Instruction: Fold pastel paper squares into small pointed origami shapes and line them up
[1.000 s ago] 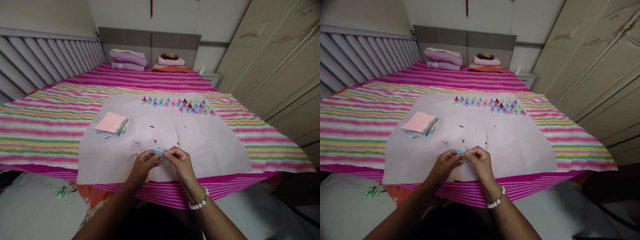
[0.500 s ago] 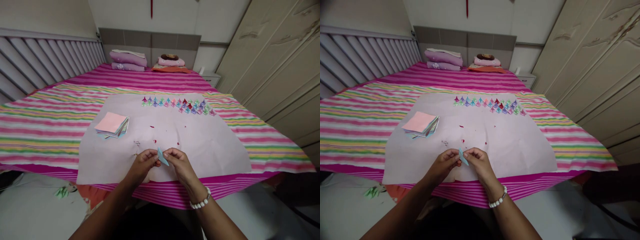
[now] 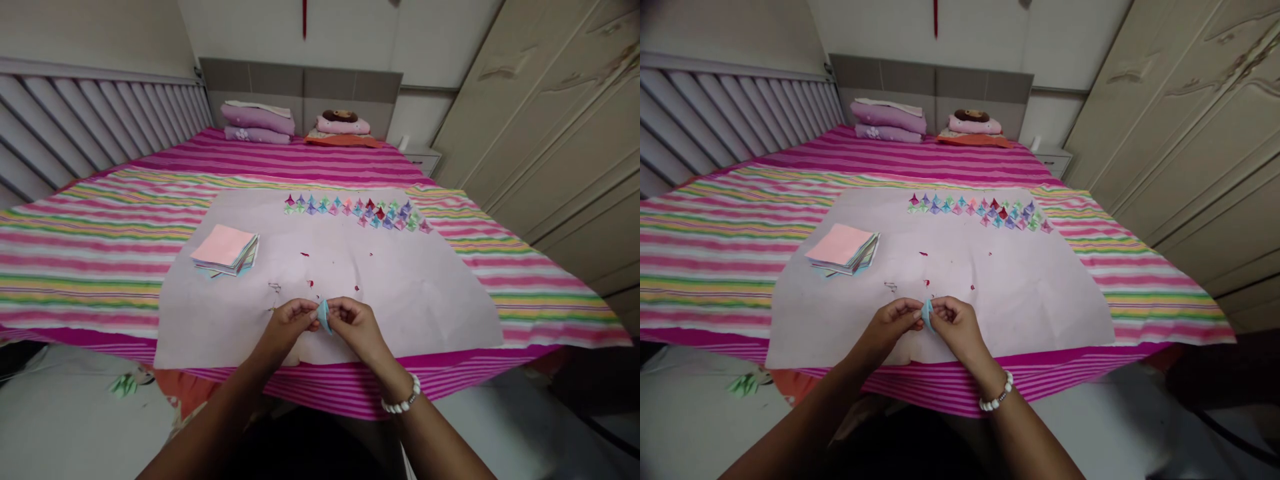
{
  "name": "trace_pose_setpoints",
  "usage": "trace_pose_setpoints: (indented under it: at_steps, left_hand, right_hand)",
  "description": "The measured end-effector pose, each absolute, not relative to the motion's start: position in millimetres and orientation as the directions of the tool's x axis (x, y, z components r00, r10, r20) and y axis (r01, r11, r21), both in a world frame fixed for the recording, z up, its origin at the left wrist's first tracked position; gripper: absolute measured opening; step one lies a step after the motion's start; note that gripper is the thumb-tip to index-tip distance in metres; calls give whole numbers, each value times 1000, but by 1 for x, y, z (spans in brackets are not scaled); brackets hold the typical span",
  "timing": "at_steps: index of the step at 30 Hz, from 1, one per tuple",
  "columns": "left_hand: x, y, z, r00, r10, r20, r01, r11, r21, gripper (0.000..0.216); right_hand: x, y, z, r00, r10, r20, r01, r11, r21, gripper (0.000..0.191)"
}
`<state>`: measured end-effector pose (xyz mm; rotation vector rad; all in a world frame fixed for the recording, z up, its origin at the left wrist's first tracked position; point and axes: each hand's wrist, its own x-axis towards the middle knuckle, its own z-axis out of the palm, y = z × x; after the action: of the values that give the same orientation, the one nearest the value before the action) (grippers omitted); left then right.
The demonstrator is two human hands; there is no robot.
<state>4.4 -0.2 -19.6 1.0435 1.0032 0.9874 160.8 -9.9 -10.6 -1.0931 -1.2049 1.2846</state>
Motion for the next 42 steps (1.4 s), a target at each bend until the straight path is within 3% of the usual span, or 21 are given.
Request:
trace_pose_setpoints:
  at_steps: [8,14,20,25,30,32,38,42]
  left_hand:
    - [19,-10,-13,107,994,23,108,-35,994,32]
    - [21,-11,-21,97,987,126,238,-146,960,28]
    - [17,-12,-23,146,964,223,445,-266,855,5]
    - [10,-10,-19,395,800,452,477,-599,643,28]
    - [5,-6,-23,447,735,510,515,-678,525,27]
    - [4,-5,-23,416,755,508,512,-656,555,20]
    - [6,-5,-12,243,874,420,365,-484,795,12]
    - [6,-6,-4,165,914,371,270,-404,874,10]
  right_hand:
    - [154,-11,-22,64,980,188,171,174,-970,4]
    - [153,-13,-21,55,957,285,265,261,-928,9]
    - [152,-11,-21,101,972,211,129,198,-972,7]
    - [157,-7,-20,115,992,49,-92,60,-994,5]
    - [162,-6,-17,82,996,-25,-178,-10,-984,6]
    - [163,-7,-15,47,999,-25,-188,-15,-982,11]
    - [165,-12,-8,-45,998,33,-117,27,-993,25]
    - [164,-14,-6,-131,991,19,-90,7,-996,29]
